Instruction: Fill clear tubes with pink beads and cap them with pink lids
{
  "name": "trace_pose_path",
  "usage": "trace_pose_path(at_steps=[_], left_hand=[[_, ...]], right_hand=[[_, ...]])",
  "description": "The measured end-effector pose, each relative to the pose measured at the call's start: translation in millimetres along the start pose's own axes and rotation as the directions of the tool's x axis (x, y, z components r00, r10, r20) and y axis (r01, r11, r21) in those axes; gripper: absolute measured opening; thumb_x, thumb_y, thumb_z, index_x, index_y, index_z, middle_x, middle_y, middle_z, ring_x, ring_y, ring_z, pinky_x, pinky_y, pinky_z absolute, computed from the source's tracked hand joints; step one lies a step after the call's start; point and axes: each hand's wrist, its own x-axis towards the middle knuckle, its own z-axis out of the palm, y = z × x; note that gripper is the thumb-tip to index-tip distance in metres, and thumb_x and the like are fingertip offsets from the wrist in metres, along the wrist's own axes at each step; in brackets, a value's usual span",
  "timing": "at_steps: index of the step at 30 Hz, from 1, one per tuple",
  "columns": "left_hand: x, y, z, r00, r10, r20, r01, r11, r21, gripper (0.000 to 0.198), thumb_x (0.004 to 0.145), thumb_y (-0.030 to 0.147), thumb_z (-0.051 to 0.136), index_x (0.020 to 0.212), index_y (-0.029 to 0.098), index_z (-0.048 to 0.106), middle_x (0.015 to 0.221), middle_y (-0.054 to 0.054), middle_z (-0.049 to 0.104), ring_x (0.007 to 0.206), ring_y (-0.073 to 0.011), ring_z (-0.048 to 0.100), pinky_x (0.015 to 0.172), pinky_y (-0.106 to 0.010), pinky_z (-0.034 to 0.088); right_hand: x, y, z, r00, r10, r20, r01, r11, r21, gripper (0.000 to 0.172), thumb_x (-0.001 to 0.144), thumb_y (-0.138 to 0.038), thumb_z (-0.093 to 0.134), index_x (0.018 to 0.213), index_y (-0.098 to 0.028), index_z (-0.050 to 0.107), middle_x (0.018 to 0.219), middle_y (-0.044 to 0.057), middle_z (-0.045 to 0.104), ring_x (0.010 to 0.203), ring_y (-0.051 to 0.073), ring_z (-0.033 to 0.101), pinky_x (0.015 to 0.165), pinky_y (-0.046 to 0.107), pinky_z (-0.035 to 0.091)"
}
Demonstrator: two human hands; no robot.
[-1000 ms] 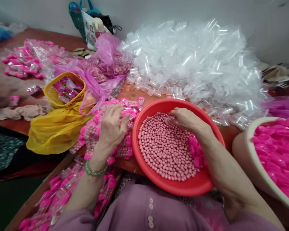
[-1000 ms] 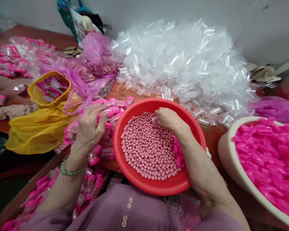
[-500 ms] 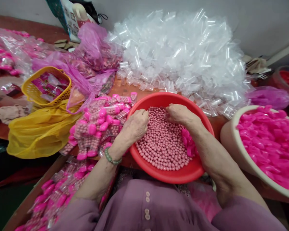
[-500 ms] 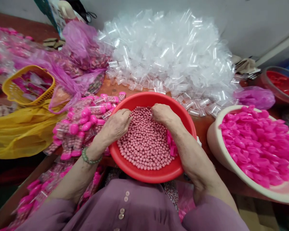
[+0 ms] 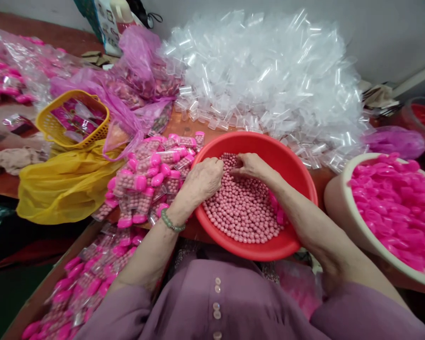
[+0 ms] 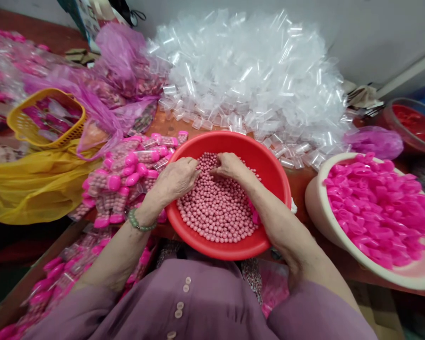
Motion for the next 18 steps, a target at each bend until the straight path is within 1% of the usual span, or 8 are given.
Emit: trace_pose_path(at_steps=[3,5,9,12,15,17,18], left_hand=[[0.0,-0.5,0.1,1.0,0.006,0.015,-0.007,0.999,0.032,0.021,0.092,0.012,0.038,0.098,0.012,0.059,0.095,-0.011,0.064,0.091,-0.0227,0.062,0.076,-0.032,0.044],[0.1,-0.6,-0.2,1.0,0.007,0.031,-0.008,0.999,0.036,0.022,0.09,0.01,0.039,0.097,0.012,0.059,0.095,-0.011,0.065,0.09,-0.0235,0.063,0.074,-0.033,0.044],[0.9,-0.3,-1.2,0.999,0.018,0.04,-0.019,1.0,0.023,0.024,0.089,0.009,0.038,0.097,0.012,0.06,0.094,-0.013,0.066,0.09,-0.0251,0.064,0.072,-0.033,0.044],[2.1,-0.7,-1.5,0.999,0.028,0.025,-0.028,1.0,-0.007,0.025,0.09,0.012,0.036,0.095,0.011,0.061,0.093,-0.013,0.067,0.089,-0.0252,0.064,0.072,-0.034,0.044],[2.7,-3.6,-2.5,0.999,0.033,0.021,-0.031,0.995,-0.092,0.029,0.092,0.015,0.035,0.094,0.012,0.063,0.093,-0.013,0.068,0.088,-0.0247,0.065,0.075,-0.034,0.045],[1.7,-7.6,-4.2,0.998,0.056,0.01,-0.053,0.972,-0.228,0.029,0.093,0.018,0.036,0.096,0.013,0.065,0.094,-0.012,0.069,0.09,-0.0233,0.065,0.08,-0.034,0.045],[0.6,-9.9,-5.5,0.997,0.077,-0.002,-0.074,0.944,-0.323,0.028,0.094,0.022,0.039,0.098,0.014,0.066,0.097,-0.011,0.07,0.092,-0.0224,0.064,0.083,-0.033,0.045]], right_hand=[[2.1,-3.0,3.7,0.99,0.028,0.135,-0.04,0.996,0.082,0.026,0.072,-0.039,0.073,0.07,-0.018,0.058,0.067,0.001,0.062,0.065,0.014,0.053,0.055,0.024,0.032],[1.3,-3.2,5.3,0.977,0.031,0.209,-0.065,0.985,0.157,0.026,0.073,-0.039,0.073,0.069,-0.019,0.057,0.06,-0.001,0.058,0.059,0.012,0.051,0.052,0.023,0.033],[-10.6,-4.8,9.2,0.922,-0.013,0.388,-0.131,0.93,0.342,0.02,0.076,-0.031,0.067,0.067,-0.019,0.055,0.049,-0.006,0.05,0.045,0.009,0.046,0.046,0.021,0.034],[-25.3,-7.9,14.3,0.876,-0.048,0.479,-0.201,0.868,0.453,0.02,0.073,-0.025,0.067,0.061,-0.019,0.052,0.044,-0.008,0.044,0.04,0.006,0.039,0.042,0.019,0.031],[-37.8,-11.3,20.2,0.84,-0.077,0.537,-0.276,0.791,0.546,0.02,0.07,-0.026,0.067,0.06,-0.019,0.051,0.042,-0.009,0.04,0.037,0.005,0.034,0.039,0.018,0.029],[-42.7,-13.2,23.8,0.832,-0.091,0.547,-0.309,0.743,0.594,0.022,0.07,-0.03,0.066,0.061,-0.019,0.05,0.042,-0.009,0.04,0.036,0.005,0.031,0.037,0.018,0.027],[-43.9,-13.9,25.5,0.834,-0.1,0.543,-0.32,0.714,0.623,0.022,0.071,-0.031,0.064,0.061,-0.019,0.049,0.042,-0.009,0.04,0.035,0.004,0.03,0.037,0.018,0.026]])
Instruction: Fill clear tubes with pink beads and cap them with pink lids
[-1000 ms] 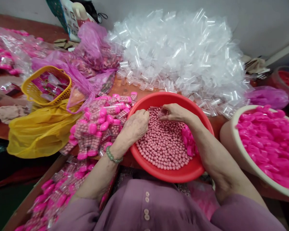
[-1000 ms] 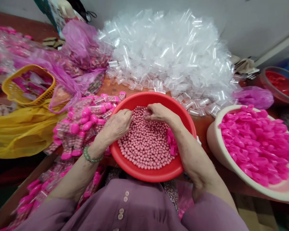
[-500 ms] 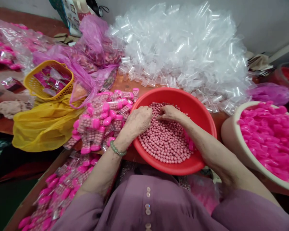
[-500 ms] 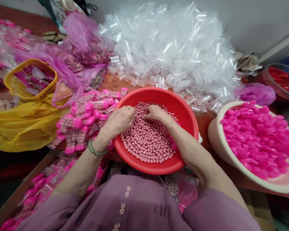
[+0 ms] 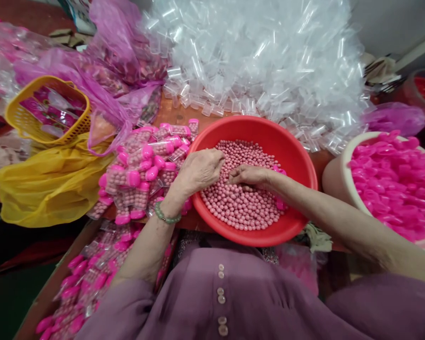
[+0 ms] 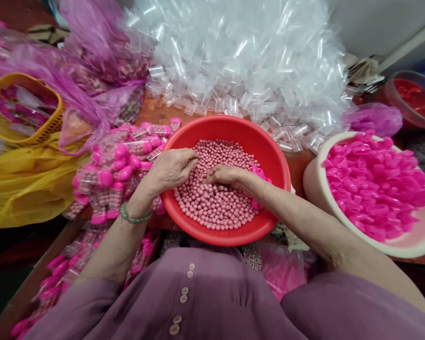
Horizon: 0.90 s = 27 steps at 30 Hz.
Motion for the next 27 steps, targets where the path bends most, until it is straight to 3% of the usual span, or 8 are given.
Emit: trace_pose_path(at_steps=[4,8,11,16,18,20,24,27], left_hand=[[-8.4,-3.9,-6.2,0.986,0.156,0.052,-0.126,0.921,-0.37,0.038,0.084,0.042,0.062,0.112,0.017,0.064,0.111,-0.009,0.069,0.104,-0.0221,0.063,0.092,-0.032,0.045],[-16.7,0.5,-2.9,0.975,0.198,0.099,-0.158,0.937,-0.313,0.046,0.076,0.042,0.072,0.113,0.015,0.064,0.105,-0.01,0.067,0.097,-0.0239,0.062,0.088,-0.036,0.048],[-20.4,3.0,2.7,0.976,0.216,0.009,-0.205,0.938,-0.281,0.046,0.077,0.037,0.073,0.116,0.013,0.063,0.11,-0.012,0.065,0.102,-0.0249,0.062,0.091,-0.039,0.05],[-22.1,-0.2,7.9,0.937,0.299,-0.179,-0.346,0.854,-0.387,0.045,0.082,0.035,0.07,0.123,0.018,0.063,0.13,-0.012,0.063,0.123,-0.0236,0.058,0.105,-0.038,0.045],[-21.1,0.5,7.9,0.94,0.269,-0.209,-0.337,0.827,-0.451,0.035,0.084,0.033,0.067,0.116,0.018,0.068,0.126,-0.01,0.065,0.12,-0.0219,0.06,0.104,-0.035,0.046],[-19.0,3.8,6.3,0.959,0.154,-0.237,-0.259,0.816,-0.517,0.025,0.087,0.032,0.063,0.105,0.016,0.071,0.119,-0.01,0.069,0.113,-0.0205,0.064,0.101,-0.034,0.048],[-12.6,13.7,0.9,0.951,-0.078,-0.299,-0.101,0.836,-0.54,0.027,0.09,0.032,0.056,0.103,0.011,0.068,0.117,-0.014,0.068,0.108,-0.0206,0.064,0.097,-0.033,0.048],[-8.8,17.7,1.8,0.954,-0.138,-0.266,-0.059,0.783,-0.619,0.032,0.091,0.038,0.054,0.107,0.011,0.063,0.1,-0.01,0.07,0.09,-0.0173,0.066,0.085,-0.03,0.051]], right_hand=[[3.7,2.3,4.6,0.992,-0.101,0.077,0.072,0.948,0.311,0.016,0.07,-0.027,0.058,0.06,-0.017,0.051,0.041,-0.007,0.041,0.033,0.004,0.028,0.034,0.018,0.021],[8.8,4.5,7.6,0.973,-0.207,0.099,0.137,0.872,0.47,0.011,0.068,-0.025,0.057,0.063,-0.016,0.053,0.04,-0.006,0.044,0.032,0.005,0.029,0.034,0.018,0.023],[11.3,5.6,9.6,0.962,-0.26,0.086,0.181,0.838,0.516,0.01,0.069,-0.025,0.054,0.064,-0.018,0.05,0.036,-0.008,0.038,0.031,0.006,0.027,0.034,0.019,0.025],[11.9,2.7,10.3,0.935,-0.35,0.059,0.259,0.787,0.56,0.009,0.07,-0.025,0.057,0.069,-0.018,0.053,0.038,-0.009,0.04,0.031,0.005,0.025,0.034,0.019,0.026],[10.0,0.5,10.4,0.926,-0.376,0.04,0.29,0.773,0.565,0.012,0.072,-0.028,0.059,0.071,-0.017,0.055,0.041,-0.007,0.044,0.033,0.005,0.028,0.034,0.018,0.027],[6.4,-1.8,10.2,0.92,-0.393,0.02,0.316,0.768,0.557,0.016,0.074,-0.032,0.06,0.07,-0.017,0.055,0.043,-0.006,0.048,0.033,0.005,0.032,0.034,0.018,0.027],[-4.3,-6.7,5.8,0.916,-0.401,-0.032,0.36,0.781,0.511,0.025,0.075,-0.039,0.062,0.07,-0.016,0.057,0.046,-0.004,0.052,0.034,0.006,0.039,0.034,0.019,0.027],[-13.4,-9.8,-2.9,0.905,-0.408,-0.119,0.425,0.853,0.303,0.026,0.077,-0.041,0.063,0.077,-0.015,0.059,0.056,-0.003,0.057,0.045,0.008,0.05,0.043,0.019,0.037]])
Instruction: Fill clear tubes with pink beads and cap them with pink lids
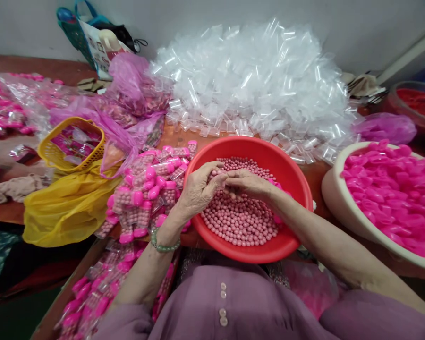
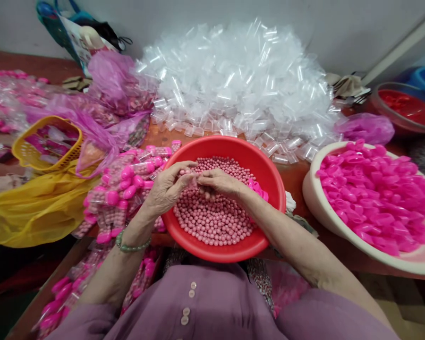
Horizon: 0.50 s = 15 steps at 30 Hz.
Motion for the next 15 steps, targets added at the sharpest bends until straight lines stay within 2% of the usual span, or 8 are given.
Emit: trace_pose_path(at_steps=[2,4,6,7,9,11,15], left_hand=[[0.1,-2.5,3.8,0.993,-0.104,0.056,0.11,0.986,-0.125,0.032,0.089,0.042,0.056,0.101,0.013,0.062,0.083,-0.004,0.068,0.073,-0.0134,0.063,0.072,-0.026,0.052],[-0.4,-6.0,7.4,0.978,-0.177,0.108,0.197,0.957,-0.215,0.029,0.082,0.04,0.064,0.094,0.014,0.06,0.076,0.0,0.062,0.068,-0.0109,0.059,0.067,-0.024,0.05],[-0.4,-8.5,9.9,0.97,-0.202,0.132,0.23,0.94,-0.251,0.027,0.076,0.035,0.071,0.089,0.014,0.059,0.076,0.002,0.059,0.069,-0.0095,0.055,0.067,-0.022,0.048],[0.0,-9.1,10.7,0.968,-0.207,0.142,0.239,0.934,-0.265,0.026,0.074,0.032,0.073,0.088,0.014,0.059,0.076,0.002,0.058,0.07,-0.009,0.054,0.068,-0.021,0.046],[1.2,-9.0,11.4,0.961,-0.214,0.173,0.26,0.911,-0.319,0.028,0.072,0.028,0.074,0.091,0.014,0.06,0.079,0.002,0.059,0.072,-0.009,0.054,0.07,-0.021,0.045],[2.5,-8.0,11.2,0.953,-0.227,0.201,0.289,0.877,-0.383,0.033,0.069,0.025,0.076,0.096,0.014,0.06,0.084,0.001,0.062,0.076,-0.0103,0.057,0.074,-0.023,0.046],[3.4,-6.6,9.3,0.934,-0.253,0.254,0.342,0.838,-0.424,0.035,0.065,0.024,0.076,0.095,0.013,0.061,0.087,-0.001,0.063,0.08,-0.0126,0.058,0.076,-0.025,0.047]], right_hand=[[-3.9,-4.9,-6.6,0.997,-0.064,-0.032,0.054,0.964,-0.262,0.026,0.081,-0.04,0.061,0.083,-0.015,0.064,0.067,0.0,0.063,0.057,0.011,0.057,0.054,0.022,0.044],[-8.0,-8.3,-13.4,0.981,-0.182,-0.068,0.125,0.857,-0.5,0.026,0.083,-0.039,0.059,0.089,-0.015,0.068,0.082,0.003,0.069,0.075,0.016,0.062,0.071,0.029,0.049],[-12.7,-11.2,-19.2,0.936,-0.333,-0.11,0.204,0.771,-0.603,0.025,0.084,-0.037,0.06,0.095,-0.016,0.069,0.099,0.007,0.07,0.094,0.021,0.063,0.088,0.035,0.046],[-15.3,-13.0,-21.3,0.911,-0.393,-0.128,0.248,0.767,-0.592,0.026,0.083,-0.036,0.062,0.1,-0.017,0.068,0.105,0.007,0.069,0.1,0.022,0.062,0.092,0.036,0.045],[-20.6,-17.7,-23.1,0.881,-0.453,-0.14,0.339,0.809,-0.481,0.031,0.082,-0.037,0.065,0.107,-0.019,0.065,0.11,0.007,0.067,0.101,0.021,0.061,0.09,0.035,0.046],[-24.7,-23.5,-21.6,0.883,-0.456,-0.113,0.388,0.844,-0.371,0.034,0.08,-0.038,0.069,0.108,-0.02,0.063,0.102,0.005,0.066,0.089,0.018,0.06,0.079,0.031,0.048],[-25.7,-32.8,-13.0,0.894,-0.447,0.002,0.413,0.825,-0.387,0.032,0.079,-0.036,0.072,0.105,-0.018,0.063,0.086,0.001,0.061,0.071,0.012,0.052,0.064,0.024,0.042]])
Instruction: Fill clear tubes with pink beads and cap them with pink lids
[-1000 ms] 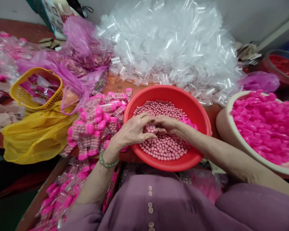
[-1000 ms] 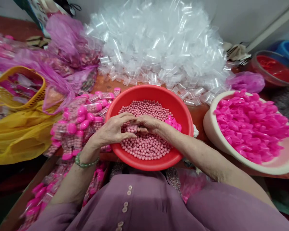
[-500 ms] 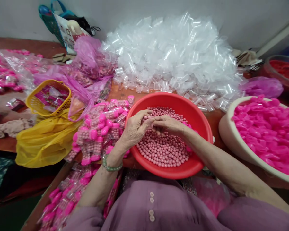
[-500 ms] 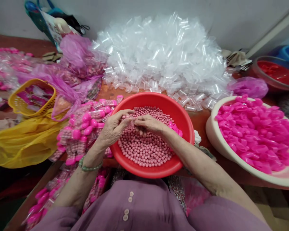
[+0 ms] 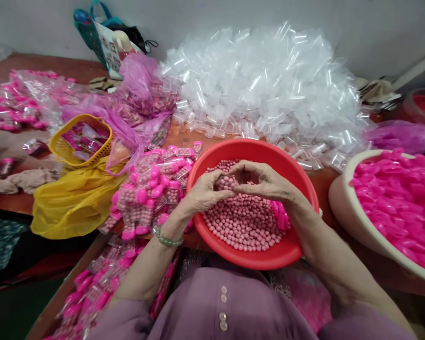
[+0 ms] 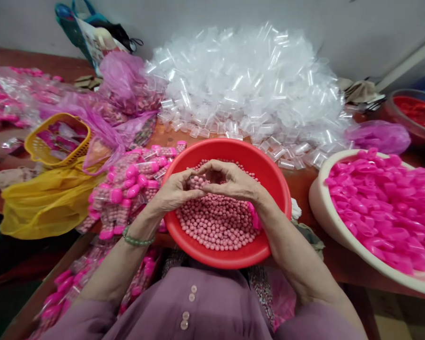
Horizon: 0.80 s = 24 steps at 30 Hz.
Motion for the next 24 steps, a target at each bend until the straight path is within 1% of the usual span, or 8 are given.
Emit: trace_pose_path(at_steps=[6,8,10,12,15,19,22,24], left_hand=[[1.6,3.4,-2.2,0.994,-0.028,0.101,0.029,1.0,-0.009,0.03,0.065,0.021,0.076,0.09,0.011,0.062,0.085,0.0,0.059,0.08,-0.0122,0.056,0.078,-0.025,0.045],[2.3,4.6,-2.1,0.988,-0.045,0.146,0.048,0.999,-0.02,0.03,0.066,0.024,0.077,0.089,0.011,0.062,0.085,-0.001,0.06,0.08,-0.0125,0.056,0.078,-0.025,0.045],[2.6,5.6,-1.9,0.979,-0.062,0.192,0.068,0.997,-0.027,0.032,0.066,0.029,0.078,0.088,0.011,0.062,0.083,0.0,0.059,0.076,-0.0116,0.055,0.075,-0.024,0.044],[2.9,6.4,-1.7,0.976,-0.068,0.205,0.075,0.997,-0.031,0.034,0.065,0.032,0.08,0.086,0.012,0.062,0.08,0.001,0.058,0.073,-0.0105,0.053,0.072,-0.023,0.043],[3.6,6.8,-2.1,0.984,-0.068,0.164,0.072,0.997,-0.023,0.036,0.062,0.034,0.082,0.083,0.013,0.062,0.076,0.002,0.057,0.07,-0.0099,0.051,0.068,-0.023,0.042],[4.7,5.8,-4.1,0.984,-0.077,0.158,0.08,0.997,-0.011,0.032,0.064,0.032,0.08,0.082,0.013,0.062,0.073,0.002,0.056,0.066,-0.0086,0.049,0.064,-0.022,0.04],[5.2,5.1,-5.8,0.986,-0.1,0.135,0.107,0.993,-0.047,0.029,0.065,0.029,0.079,0.082,0.013,0.062,0.07,0.003,0.057,0.065,-0.0078,0.051,0.065,-0.022,0.042],[4.9,5.4,-6.6,0.99,-0.101,0.103,0.108,0.992,-0.062,0.028,0.065,0.026,0.08,0.082,0.013,0.063,0.071,0.002,0.06,0.067,-0.0079,0.054,0.066,-0.021,0.043]], right_hand=[[6.4,-2.2,6.9,0.996,-0.011,0.087,0.012,1.0,-0.015,0.022,0.082,-0.034,0.068,0.089,-0.015,0.058,0.07,-0.004,0.048,0.061,0.008,0.04,0.054,0.021,0.033],[7.0,-1.6,6.8,0.993,-0.018,0.115,0.021,1.0,-0.022,0.021,0.082,-0.032,0.067,0.088,-0.016,0.057,0.067,-0.005,0.045,0.059,0.007,0.037,0.053,0.021,0.031],[7.2,-1.3,5.9,0.988,-0.024,0.155,0.03,0.999,-0.038,0.019,0.081,-0.029,0.066,0.09,-0.016,0.057,0.067,-0.006,0.044,0.059,0.007,0.037,0.053,0.02,0.031],[7.4,-1.8,5.2,0.984,-0.016,0.175,0.027,0.998,-0.063,0.016,0.081,-0.027,0.065,0.088,-0.016,0.056,0.068,-0.005,0.046,0.06,0.007,0.038,0.054,0.021,0.031],[7.9,-4.0,5.7,0.989,0.021,0.15,-0.008,0.996,-0.087,0.017,0.079,-0.028,0.065,0.078,-0.018,0.052,0.067,-0.005,0.046,0.06,0.008,0.038,0.055,0.021,0.031],[8.1,-5.6,7.0,0.991,0.062,0.122,-0.055,0.997,-0.057,0.028,0.078,-0.034,0.067,0.07,-0.019,0.044,0.063,-0.006,0.038,0.058,0.007,0.033,0.053,0.021,0.029],[6.6,-3.0,2.9,0.997,0.07,0.044,-0.07,0.997,-0.012,0.037,0.078,-0.041,0.071,0.067,-0.02,0.042,0.062,-0.006,0.037,0.057,0.007,0.032,0.052,0.021,0.028],[4.5,-0.3,-3.8,0.997,0.079,-0.023,-0.08,0.997,-0.025,0.039,0.077,-0.044,0.072,0.067,-0.019,0.044,0.062,-0.006,0.039,0.057,0.008,0.033,0.053,0.022,0.029]])
